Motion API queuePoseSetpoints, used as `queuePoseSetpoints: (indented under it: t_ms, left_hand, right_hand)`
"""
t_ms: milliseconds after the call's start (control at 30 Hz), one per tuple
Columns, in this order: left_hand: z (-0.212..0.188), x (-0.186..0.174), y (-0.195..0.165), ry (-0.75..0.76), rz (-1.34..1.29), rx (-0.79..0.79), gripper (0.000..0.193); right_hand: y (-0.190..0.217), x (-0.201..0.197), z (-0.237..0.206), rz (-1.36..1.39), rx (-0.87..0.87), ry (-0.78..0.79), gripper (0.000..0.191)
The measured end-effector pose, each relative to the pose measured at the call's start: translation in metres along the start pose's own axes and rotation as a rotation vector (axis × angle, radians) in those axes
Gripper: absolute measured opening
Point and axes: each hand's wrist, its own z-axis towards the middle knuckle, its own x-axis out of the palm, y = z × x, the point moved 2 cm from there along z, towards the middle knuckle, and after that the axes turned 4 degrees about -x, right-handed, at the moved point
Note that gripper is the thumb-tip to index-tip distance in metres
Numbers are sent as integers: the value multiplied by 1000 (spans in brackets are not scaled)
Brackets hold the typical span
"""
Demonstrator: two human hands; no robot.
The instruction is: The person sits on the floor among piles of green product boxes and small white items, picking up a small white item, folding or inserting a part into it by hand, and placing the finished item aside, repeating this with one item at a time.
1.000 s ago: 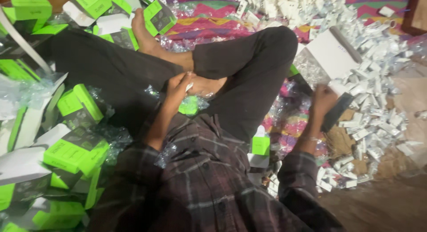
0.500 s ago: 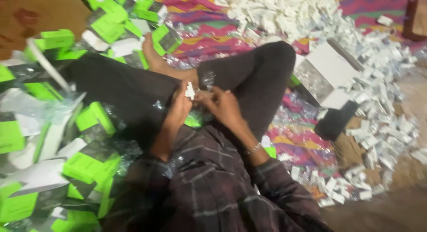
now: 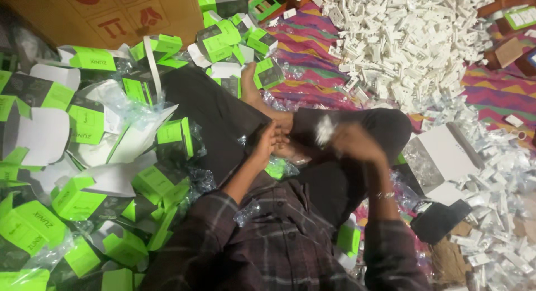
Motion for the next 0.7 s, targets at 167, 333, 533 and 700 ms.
queuePoseSetpoints:
  t_ms: [167, 333, 533, 700]
  left_hand:
    - [5, -3, 5, -45, 26, 25, 42]
    - [3, 0, 10, -35, 158, 73, 38]
    - [1, -1, 6, 7, 221, 110, 34]
    - [0, -5, 9, -11, 158, 67, 31]
  right_hand:
    - [4, -23, 1, 593, 346, -833, 15]
    - [43, 29, 29, 780, 233, -1076, 23]
    - [221, 148, 75, 716, -134, -229, 27]
    - [254, 160, 29, 364, -327, -21, 27]
